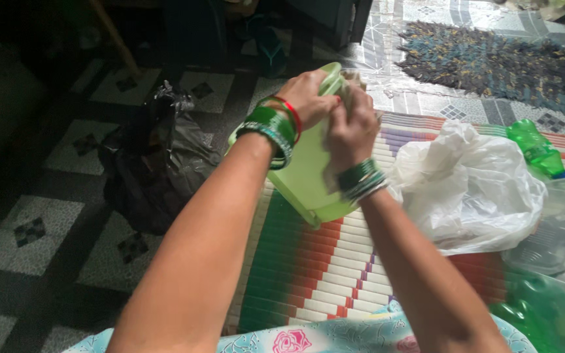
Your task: The person removes a trash bag from a green bucket and wipes the interior and exterior of the bucket with a cloth.
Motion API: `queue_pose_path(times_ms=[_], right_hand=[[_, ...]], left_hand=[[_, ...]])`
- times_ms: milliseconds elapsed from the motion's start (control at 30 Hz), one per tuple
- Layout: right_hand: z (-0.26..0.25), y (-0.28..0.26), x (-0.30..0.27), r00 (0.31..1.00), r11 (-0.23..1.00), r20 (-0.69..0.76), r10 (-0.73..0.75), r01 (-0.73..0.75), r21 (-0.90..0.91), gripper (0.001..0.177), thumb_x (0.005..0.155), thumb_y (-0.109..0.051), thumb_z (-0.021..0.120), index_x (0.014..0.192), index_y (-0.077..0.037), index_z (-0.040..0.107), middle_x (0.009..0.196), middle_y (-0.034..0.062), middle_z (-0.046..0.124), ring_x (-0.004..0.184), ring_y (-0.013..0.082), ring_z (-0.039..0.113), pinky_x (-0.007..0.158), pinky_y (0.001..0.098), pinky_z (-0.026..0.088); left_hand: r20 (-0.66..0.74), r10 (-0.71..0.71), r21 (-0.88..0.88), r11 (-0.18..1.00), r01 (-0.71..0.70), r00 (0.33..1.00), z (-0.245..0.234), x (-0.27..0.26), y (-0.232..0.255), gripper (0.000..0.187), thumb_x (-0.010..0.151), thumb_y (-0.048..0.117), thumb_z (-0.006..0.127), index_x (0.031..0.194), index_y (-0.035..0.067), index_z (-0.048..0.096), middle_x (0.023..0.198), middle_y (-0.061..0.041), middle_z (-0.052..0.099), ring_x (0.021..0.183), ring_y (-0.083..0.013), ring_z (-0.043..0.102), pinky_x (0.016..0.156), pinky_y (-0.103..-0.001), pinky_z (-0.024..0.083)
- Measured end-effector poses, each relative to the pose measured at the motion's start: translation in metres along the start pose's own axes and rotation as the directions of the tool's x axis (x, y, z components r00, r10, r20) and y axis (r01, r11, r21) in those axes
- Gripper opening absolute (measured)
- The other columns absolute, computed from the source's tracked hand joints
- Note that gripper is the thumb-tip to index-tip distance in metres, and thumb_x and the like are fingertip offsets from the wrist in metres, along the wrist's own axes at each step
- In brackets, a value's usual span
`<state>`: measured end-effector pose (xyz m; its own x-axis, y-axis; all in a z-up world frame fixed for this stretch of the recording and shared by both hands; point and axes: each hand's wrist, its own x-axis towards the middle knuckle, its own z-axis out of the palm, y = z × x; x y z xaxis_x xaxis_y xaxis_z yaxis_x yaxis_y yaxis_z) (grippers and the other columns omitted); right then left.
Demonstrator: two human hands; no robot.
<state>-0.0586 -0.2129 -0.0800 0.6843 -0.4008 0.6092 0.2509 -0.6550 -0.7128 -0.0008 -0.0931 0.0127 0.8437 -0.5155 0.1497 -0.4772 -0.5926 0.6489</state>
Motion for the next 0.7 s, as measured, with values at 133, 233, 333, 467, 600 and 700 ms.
queue_pose_path(times_ms=[133,233,333,467,600,700], right_hand=[[-0.003,-0.046,-0.051,0.922,0.936,-0.166,-0.349,0.334,-0.113,0.046,0.099,-0.014,0.055,0.14,0.003,0.048,0.135,0.0291,0.055,0.127,0.0437,0.055,0.11,0.0507,0.045],[-0.019,-0.059,-0.054,0.897,0.893,-0.145,-0.418,0.375,-0.25,0.045,0.104,-0.017,0.053,0.143,0.005,0.046,0.134,0.0287,0.059,0.127,0.044,0.056,0.111,0.053,0.044],[-0.021,-0.045,-0.025,0.971,0.934,0.039,0.237,-0.239,0.265,0.041,0.103,-0.024,0.043,0.14,-0.007,0.043,0.118,0.0152,0.066,0.095,0.0309,0.069,0.079,0.0446,0.056],[-0.004,0.033,0.015,0.941,0.903,0.145,0.307,-0.336,0.268,0.036,0.105,-0.028,0.046,0.134,-0.007,0.055,0.11,0.0158,0.07,0.094,0.0281,0.069,0.079,0.0411,0.054],[0.018,0.155,0.024,0.881,0.838,0.319,0.349,-0.446,0.315,0.036,0.108,-0.031,0.051,0.127,-0.005,0.067,0.109,0.0161,0.073,0.095,0.0242,0.067,0.083,0.0371,0.051],[0.015,0.218,0.008,0.901,0.979,0.417,0.117,-0.175,0.102,0.038,0.105,-0.031,0.05,0.124,-0.005,0.07,0.107,0.0199,0.073,0.094,0.0264,0.066,0.084,0.039,0.05]], left_hand=[[0.003,-0.016,0.078,0.997,0.016,1.0,0.003,0.006,0.004,0.04,0.089,0.032,0.063,0.116,0.002,0.067,0.112,-0.027,0.071,0.108,-0.0412,0.067,0.096,-0.046,0.053],[-0.006,-0.031,0.092,0.995,0.031,1.0,0.007,0.008,0.009,0.044,0.087,0.037,0.065,0.117,0.005,0.066,0.114,-0.025,0.069,0.108,-0.0395,0.067,0.095,-0.045,0.052],[0.025,0.008,0.151,0.989,-0.012,1.0,0.014,0.012,0.011,0.041,0.088,0.033,0.064,0.118,0.005,0.067,0.113,-0.025,0.072,0.108,-0.0389,0.069,0.097,-0.046,0.053],[-0.013,0.062,0.106,0.993,-0.06,0.998,0.01,0.01,0.008,0.045,0.086,0.036,0.067,0.119,0.006,0.067,0.114,-0.022,0.071,0.107,-0.036,0.07,0.095,-0.044,0.054],[-0.027,0.002,0.071,0.998,0.0,1.0,-0.008,-0.004,-0.006,0.046,0.088,0.038,0.065,0.122,0.009,0.066,0.114,-0.019,0.073,0.105,-0.0329,0.072,0.093,-0.043,0.054],[-0.037,-0.005,0.057,0.998,0.007,0.999,-0.015,-0.011,-0.011,0.046,0.089,0.037,0.065,0.125,0.009,0.065,0.115,-0.019,0.073,0.107,-0.0329,0.071,0.094,-0.042,0.054]])
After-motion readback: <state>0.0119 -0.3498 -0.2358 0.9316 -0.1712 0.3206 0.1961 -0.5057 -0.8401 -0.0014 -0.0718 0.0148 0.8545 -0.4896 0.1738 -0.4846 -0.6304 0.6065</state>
